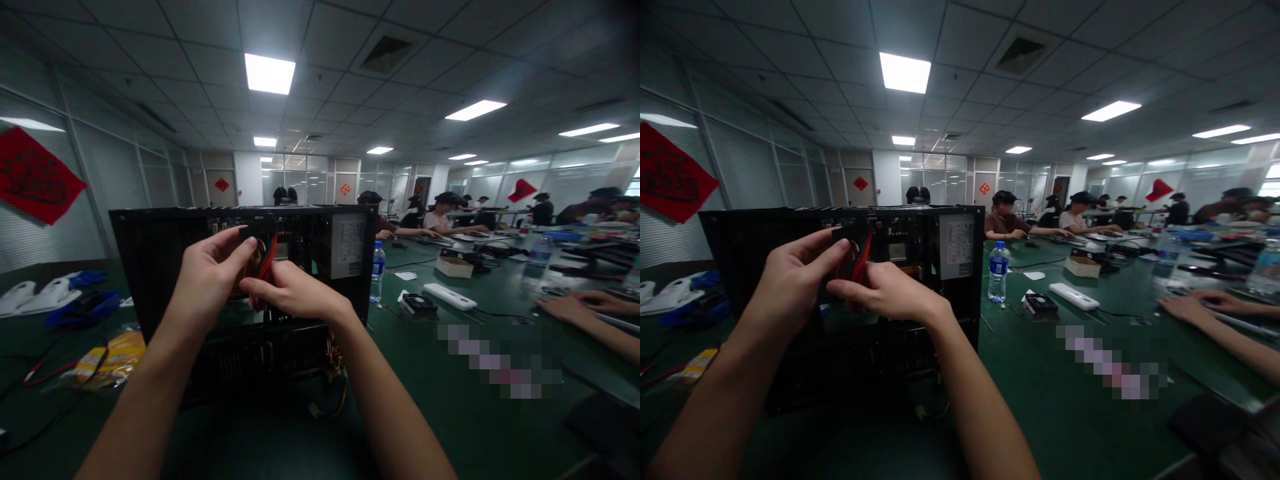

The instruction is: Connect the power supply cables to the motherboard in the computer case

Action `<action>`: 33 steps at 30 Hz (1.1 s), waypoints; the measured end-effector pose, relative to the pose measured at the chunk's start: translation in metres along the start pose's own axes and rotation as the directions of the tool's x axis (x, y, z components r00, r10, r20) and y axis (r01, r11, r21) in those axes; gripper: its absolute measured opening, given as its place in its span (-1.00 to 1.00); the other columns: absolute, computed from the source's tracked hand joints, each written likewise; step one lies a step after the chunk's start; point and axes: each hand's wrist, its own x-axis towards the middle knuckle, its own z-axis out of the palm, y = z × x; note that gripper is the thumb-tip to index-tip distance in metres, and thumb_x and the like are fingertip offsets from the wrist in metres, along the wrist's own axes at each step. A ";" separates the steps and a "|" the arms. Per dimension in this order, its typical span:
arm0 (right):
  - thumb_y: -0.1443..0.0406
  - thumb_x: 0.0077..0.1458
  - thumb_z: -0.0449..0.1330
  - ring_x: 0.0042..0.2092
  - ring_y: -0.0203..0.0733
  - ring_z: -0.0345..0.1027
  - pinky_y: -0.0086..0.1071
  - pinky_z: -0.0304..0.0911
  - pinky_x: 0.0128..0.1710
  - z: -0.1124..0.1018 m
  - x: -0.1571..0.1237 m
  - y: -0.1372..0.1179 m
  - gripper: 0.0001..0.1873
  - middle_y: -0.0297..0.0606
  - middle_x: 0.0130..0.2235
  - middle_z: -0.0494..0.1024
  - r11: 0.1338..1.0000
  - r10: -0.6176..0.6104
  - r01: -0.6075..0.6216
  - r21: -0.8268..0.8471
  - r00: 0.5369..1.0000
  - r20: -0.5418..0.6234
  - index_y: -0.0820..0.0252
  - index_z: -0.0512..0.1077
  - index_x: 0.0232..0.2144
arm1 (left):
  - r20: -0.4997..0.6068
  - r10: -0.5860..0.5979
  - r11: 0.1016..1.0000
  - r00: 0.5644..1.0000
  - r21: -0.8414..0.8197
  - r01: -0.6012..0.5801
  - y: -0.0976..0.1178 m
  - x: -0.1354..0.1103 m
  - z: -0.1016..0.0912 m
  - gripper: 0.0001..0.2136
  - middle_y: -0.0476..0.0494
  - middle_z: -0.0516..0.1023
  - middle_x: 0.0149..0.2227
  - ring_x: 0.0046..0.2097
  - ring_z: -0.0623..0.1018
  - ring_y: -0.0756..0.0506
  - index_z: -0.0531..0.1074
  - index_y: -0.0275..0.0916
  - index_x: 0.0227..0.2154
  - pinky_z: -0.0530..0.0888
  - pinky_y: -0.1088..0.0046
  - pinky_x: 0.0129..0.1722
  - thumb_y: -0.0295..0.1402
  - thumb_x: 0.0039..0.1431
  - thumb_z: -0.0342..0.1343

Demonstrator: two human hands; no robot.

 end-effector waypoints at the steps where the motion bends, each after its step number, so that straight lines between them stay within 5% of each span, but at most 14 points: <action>1: 0.00 0.31 0.10 -0.32 -0.23 0.41 -0.43 0.30 -0.29 -0.003 -0.002 -0.001 -0.59 -0.29 -0.36 0.53 1.000 0.013 -0.014 0.010 0.999 0.038 0.25 0.41 -0.33 | 0.007 -0.021 1.000 1.000 -0.004 0.021 0.000 0.000 -0.001 -0.57 -0.19 0.67 -0.14 -0.18 0.64 -0.19 0.59 -0.28 -0.11 0.59 0.41 -0.24 -0.15 -0.02 0.37; 5: 0.07 0.27 0.18 -0.27 -0.20 0.45 -0.42 0.32 -0.27 -0.018 -0.013 -0.006 -0.66 -0.26 -0.27 0.58 0.997 0.049 -0.044 -0.057 0.996 0.079 0.28 0.46 -0.23 | 0.072 -0.043 0.999 0.996 0.009 0.043 -0.001 -0.002 0.001 -0.57 -0.20 0.67 -0.14 -0.16 0.64 -0.21 0.61 -0.29 -0.12 0.61 0.38 -0.20 -0.18 -0.05 0.40; 11: 0.14 0.25 0.21 -0.24 -0.25 0.45 -0.45 0.33 -0.28 -0.045 -0.033 -0.018 -0.69 -0.24 -0.22 0.59 0.994 0.052 -0.080 -0.080 0.952 -0.302 0.30 0.50 -0.16 | 0.107 0.151 0.987 0.983 0.035 -0.155 -0.012 -0.019 0.030 -0.70 -0.12 0.67 -0.11 -0.11 0.63 -0.16 0.63 -0.22 -0.09 0.56 0.42 -0.07 -0.29 0.10 0.32; 14: 0.19 0.19 0.28 -0.29 -0.25 0.46 -0.48 0.30 -0.36 -0.058 -0.049 -0.029 -0.73 -0.25 -0.28 0.59 0.962 0.103 -0.181 -0.206 0.934 -0.341 0.30 0.53 -0.17 | 0.193 0.230 0.968 0.954 0.060 -0.246 -0.019 -0.025 0.041 -0.74 -0.13 0.66 -0.10 -0.10 0.62 -0.15 0.63 -0.22 -0.10 0.54 0.42 -0.03 -0.33 0.15 0.27; 17: 0.24 0.18 0.27 -0.39 -0.27 0.46 -0.51 0.26 -0.47 -0.064 -0.060 -0.035 -0.79 -0.25 -0.36 0.60 0.887 0.249 -0.336 -0.318 0.926 -0.282 0.29 0.57 -0.22 | 0.374 0.095 0.990 0.923 0.060 -0.126 -0.030 -0.024 0.045 -0.70 -0.13 0.67 -0.12 -0.08 0.62 -0.19 0.62 -0.24 -0.07 0.54 0.38 -0.05 -0.28 0.15 0.26; 21: 0.35 0.16 0.26 -0.54 -0.32 0.42 -0.54 0.19 -0.59 -0.054 -0.051 -0.028 -0.89 -0.28 -0.48 0.58 0.829 0.393 -0.454 -0.326 0.889 -0.237 0.30 0.58 -0.30 | 0.550 -0.098 0.990 0.829 0.142 0.022 -0.047 -0.015 0.041 -0.66 -0.13 0.67 -0.10 -0.04 0.61 -0.27 0.60 -0.25 -0.04 0.52 0.29 -0.04 -0.22 0.17 0.22; 25: 0.29 0.15 0.30 -0.59 -0.36 0.34 -0.53 0.14 -0.62 -0.035 -0.027 -0.014 -0.87 -0.28 -0.48 0.55 0.850 0.235 -0.419 -0.318 0.844 -0.483 0.29 0.56 -0.31 | 0.424 -0.095 0.987 0.901 0.155 0.031 -0.055 -0.003 0.031 -0.64 -0.12 0.68 -0.16 -0.12 0.63 -0.24 0.59 -0.26 -0.03 0.54 0.35 -0.14 -0.20 0.16 0.21; 28: 0.20 0.15 0.31 -0.66 -0.35 0.30 -0.52 0.15 -0.69 -0.025 -0.012 -0.009 -0.73 -0.37 -0.54 0.48 0.950 0.245 -0.311 -0.022 0.790 -0.562 0.28 0.51 -0.17 | 0.270 -0.123 0.990 0.955 0.095 0.101 -0.046 0.003 0.019 -0.56 -0.14 0.69 -0.19 -0.20 0.65 -0.19 0.57 -0.27 0.00 0.56 0.43 -0.26 -0.15 0.10 0.27; 30: 0.17 0.12 0.33 -0.65 -0.33 0.34 -0.52 0.21 -0.69 -0.021 -0.007 -0.009 -0.63 -0.40 -0.54 0.47 0.958 0.275 -0.184 0.222 0.812 -0.515 0.27 0.46 -0.10 | 0.174 -0.133 0.990 0.976 0.067 0.123 -0.033 0.004 0.010 -0.53 -0.14 0.69 -0.20 -0.25 0.65 -0.16 0.57 -0.25 0.01 0.55 0.47 -0.33 -0.13 0.06 0.30; 33: 0.17 0.04 0.40 -0.49 -0.32 0.44 -0.49 0.38 -0.51 -0.017 -0.005 -0.012 -0.55 -0.34 -0.39 0.55 0.906 0.200 -0.041 0.422 0.919 -0.340 0.28 0.45 -0.08 | 0.110 -0.096 0.989 0.989 0.120 0.083 -0.012 0.002 -0.003 -0.56 -0.13 0.69 -0.23 -0.27 0.64 -0.15 0.61 -0.24 -0.06 0.54 0.53 -0.38 -0.15 -0.01 0.35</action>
